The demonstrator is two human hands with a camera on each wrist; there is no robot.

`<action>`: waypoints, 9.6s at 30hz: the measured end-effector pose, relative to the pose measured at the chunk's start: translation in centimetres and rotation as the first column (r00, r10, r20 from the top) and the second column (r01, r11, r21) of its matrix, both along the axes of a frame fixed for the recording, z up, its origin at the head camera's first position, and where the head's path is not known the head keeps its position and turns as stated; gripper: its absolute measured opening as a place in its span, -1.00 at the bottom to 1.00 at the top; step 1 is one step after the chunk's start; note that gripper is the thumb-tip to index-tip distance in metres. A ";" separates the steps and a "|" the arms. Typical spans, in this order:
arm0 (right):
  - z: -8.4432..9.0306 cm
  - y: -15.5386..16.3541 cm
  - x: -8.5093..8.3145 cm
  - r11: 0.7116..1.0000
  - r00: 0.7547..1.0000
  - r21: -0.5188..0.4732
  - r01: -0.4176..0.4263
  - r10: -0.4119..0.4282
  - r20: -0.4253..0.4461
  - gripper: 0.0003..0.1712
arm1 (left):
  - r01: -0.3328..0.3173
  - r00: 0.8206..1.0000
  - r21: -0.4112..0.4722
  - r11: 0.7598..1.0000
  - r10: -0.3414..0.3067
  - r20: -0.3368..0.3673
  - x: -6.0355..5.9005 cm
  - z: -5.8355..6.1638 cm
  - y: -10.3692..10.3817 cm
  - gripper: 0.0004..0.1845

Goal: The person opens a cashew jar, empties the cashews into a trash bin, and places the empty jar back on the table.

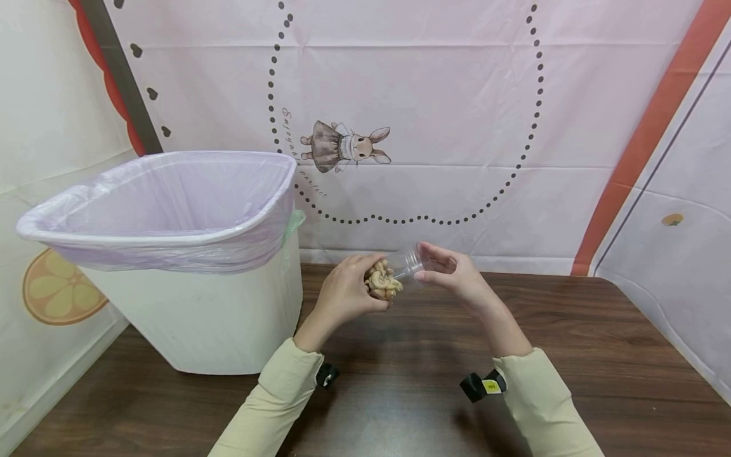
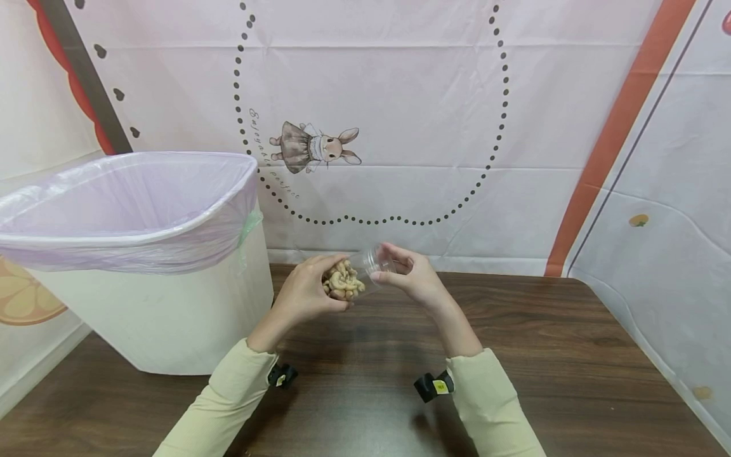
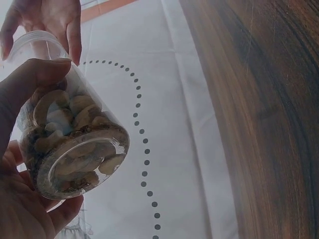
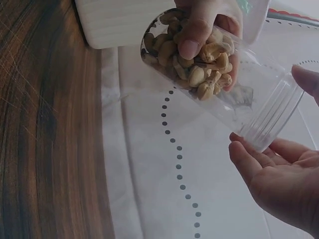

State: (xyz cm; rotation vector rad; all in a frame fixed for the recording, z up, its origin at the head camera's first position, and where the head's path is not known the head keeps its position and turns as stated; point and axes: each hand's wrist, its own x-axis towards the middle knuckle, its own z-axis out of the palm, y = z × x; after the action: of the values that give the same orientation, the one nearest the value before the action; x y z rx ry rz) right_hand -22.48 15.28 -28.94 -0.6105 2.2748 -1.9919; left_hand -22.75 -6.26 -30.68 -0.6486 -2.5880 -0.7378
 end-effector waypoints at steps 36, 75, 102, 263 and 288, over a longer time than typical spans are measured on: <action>0.7 -1.3 0.4 0.945 0.976 0.254 0.207 -0.217 0.014 -0.26 | -0.032 0.998 -0.034 0.999 0.030 -0.055 -0.2 -0.7 0.0 -0.15; 0.1 -0.3 0.2 0.990 1.000 0.143 -0.011 0.011 -0.002 -0.16 | 0.018 1.000 0.003 1.000 -0.018 0.016 -0.1 -0.7 -0.4 -0.21; 0.6 -1.3 0.7 0.911 0.981 0.364 0.192 -0.178 -0.072 -0.32 | -0.011 1.000 -0.051 0.999 0.011 -0.011 0.2 -0.6 -0.4 -0.20; -7.0 -1.3 -4.4 0.932 0.975 0.328 0.156 -0.198 0.099 -0.25 | -0.031 1.000 0.014 0.999 0.031 0.002 0.5 -1.3 -2.1 -0.23; -8.1 -2.7 -4.8 0.845 0.991 0.520 0.121 -0.137 -0.008 -0.59 | -0.019 1.000 0.021 1.000 0.019 -0.001 0.6 -1.1 -1.9 -0.22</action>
State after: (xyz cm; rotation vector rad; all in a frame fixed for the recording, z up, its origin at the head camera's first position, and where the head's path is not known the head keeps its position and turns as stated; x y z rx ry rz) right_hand -27.28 12.61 -37.00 -0.3765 2.7289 -1.2985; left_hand -22.18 -8.19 -31.81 -0.6169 -2.5783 -0.7572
